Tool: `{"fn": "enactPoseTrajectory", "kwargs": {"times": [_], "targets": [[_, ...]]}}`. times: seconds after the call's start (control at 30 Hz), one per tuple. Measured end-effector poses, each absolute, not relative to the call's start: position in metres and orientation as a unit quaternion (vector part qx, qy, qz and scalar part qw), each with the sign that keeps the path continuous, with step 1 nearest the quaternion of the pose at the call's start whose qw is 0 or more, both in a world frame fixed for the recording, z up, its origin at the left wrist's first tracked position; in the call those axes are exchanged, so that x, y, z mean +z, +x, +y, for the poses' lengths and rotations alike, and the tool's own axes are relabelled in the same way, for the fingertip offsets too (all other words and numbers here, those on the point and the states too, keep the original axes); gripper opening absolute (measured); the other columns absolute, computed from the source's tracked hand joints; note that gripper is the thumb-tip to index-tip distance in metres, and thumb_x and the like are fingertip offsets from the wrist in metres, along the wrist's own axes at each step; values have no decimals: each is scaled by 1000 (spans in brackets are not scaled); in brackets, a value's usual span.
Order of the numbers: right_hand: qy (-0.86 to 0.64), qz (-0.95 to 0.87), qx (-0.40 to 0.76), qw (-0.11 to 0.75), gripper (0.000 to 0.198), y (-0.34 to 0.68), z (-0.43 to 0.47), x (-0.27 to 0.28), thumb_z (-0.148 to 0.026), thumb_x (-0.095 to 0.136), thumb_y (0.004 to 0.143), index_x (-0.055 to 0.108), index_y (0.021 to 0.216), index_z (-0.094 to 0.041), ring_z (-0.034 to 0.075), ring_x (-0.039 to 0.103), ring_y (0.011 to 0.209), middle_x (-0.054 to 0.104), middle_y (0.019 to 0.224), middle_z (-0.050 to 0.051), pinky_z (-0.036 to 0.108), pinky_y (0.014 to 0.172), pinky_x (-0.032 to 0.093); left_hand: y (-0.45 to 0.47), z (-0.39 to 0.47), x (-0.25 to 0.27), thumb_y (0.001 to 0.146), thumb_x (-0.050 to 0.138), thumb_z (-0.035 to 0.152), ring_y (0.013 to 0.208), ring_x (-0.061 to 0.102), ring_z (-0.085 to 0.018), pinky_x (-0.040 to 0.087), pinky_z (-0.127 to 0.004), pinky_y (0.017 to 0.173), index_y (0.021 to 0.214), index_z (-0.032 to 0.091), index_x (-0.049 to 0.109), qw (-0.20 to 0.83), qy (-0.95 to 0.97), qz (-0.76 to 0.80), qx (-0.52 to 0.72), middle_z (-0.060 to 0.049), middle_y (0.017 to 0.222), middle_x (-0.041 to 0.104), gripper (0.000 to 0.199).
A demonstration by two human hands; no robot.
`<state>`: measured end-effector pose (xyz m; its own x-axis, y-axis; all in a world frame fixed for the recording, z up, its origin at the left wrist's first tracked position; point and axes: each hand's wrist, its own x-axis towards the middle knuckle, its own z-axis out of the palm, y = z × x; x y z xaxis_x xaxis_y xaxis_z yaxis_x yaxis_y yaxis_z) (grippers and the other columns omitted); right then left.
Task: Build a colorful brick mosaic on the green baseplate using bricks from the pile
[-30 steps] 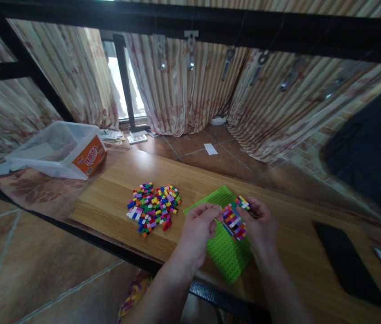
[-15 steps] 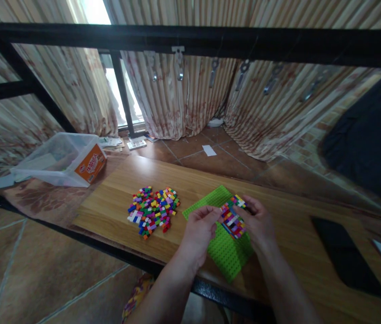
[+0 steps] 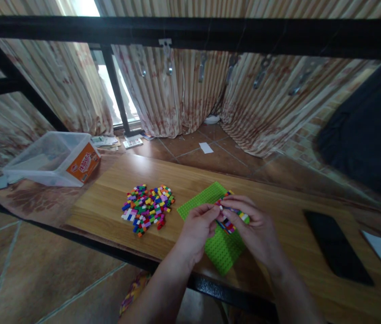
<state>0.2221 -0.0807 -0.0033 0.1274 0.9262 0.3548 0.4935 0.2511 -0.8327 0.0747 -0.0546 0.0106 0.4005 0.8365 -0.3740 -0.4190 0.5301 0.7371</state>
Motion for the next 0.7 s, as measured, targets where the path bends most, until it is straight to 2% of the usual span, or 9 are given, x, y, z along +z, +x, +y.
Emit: {"fn": "enactPoseTrajectory", "kwargs": {"times": [0.27,0.4,0.57,0.7], "targets": [[-561,-668,134,470,12,229,-83,-10,-35,70,87,77,96,-32,20,67,98,71,104,1,35,86,55,78,-56,7,64,82,40,46,30,-3,13,-24,48,69,13,66,791,267,377,402,1,62,58,31],[-564,-675,142,454,12,228,-83,-7,-36,68,88,75,95,-30,20,67,92,72,97,2,35,82,54,78,-57,9,65,82,41,46,31,-2,11,-24,48,67,13,65,795,262,375,400,2,60,56,33],[-565,-624,171,512,9,219,-83,-4,-35,70,86,76,89,-29,19,67,92,70,98,1,33,81,55,77,-58,10,65,81,45,47,32,-2,8,-24,48,69,13,64,831,233,329,382,1,64,56,37],[-562,-634,150,510,8,218,-84,-5,-33,70,87,76,91,-30,19,67,95,70,103,1,33,81,55,76,-56,7,61,85,39,47,29,-2,8,-24,48,71,12,65,837,213,319,390,3,64,53,34]]}}
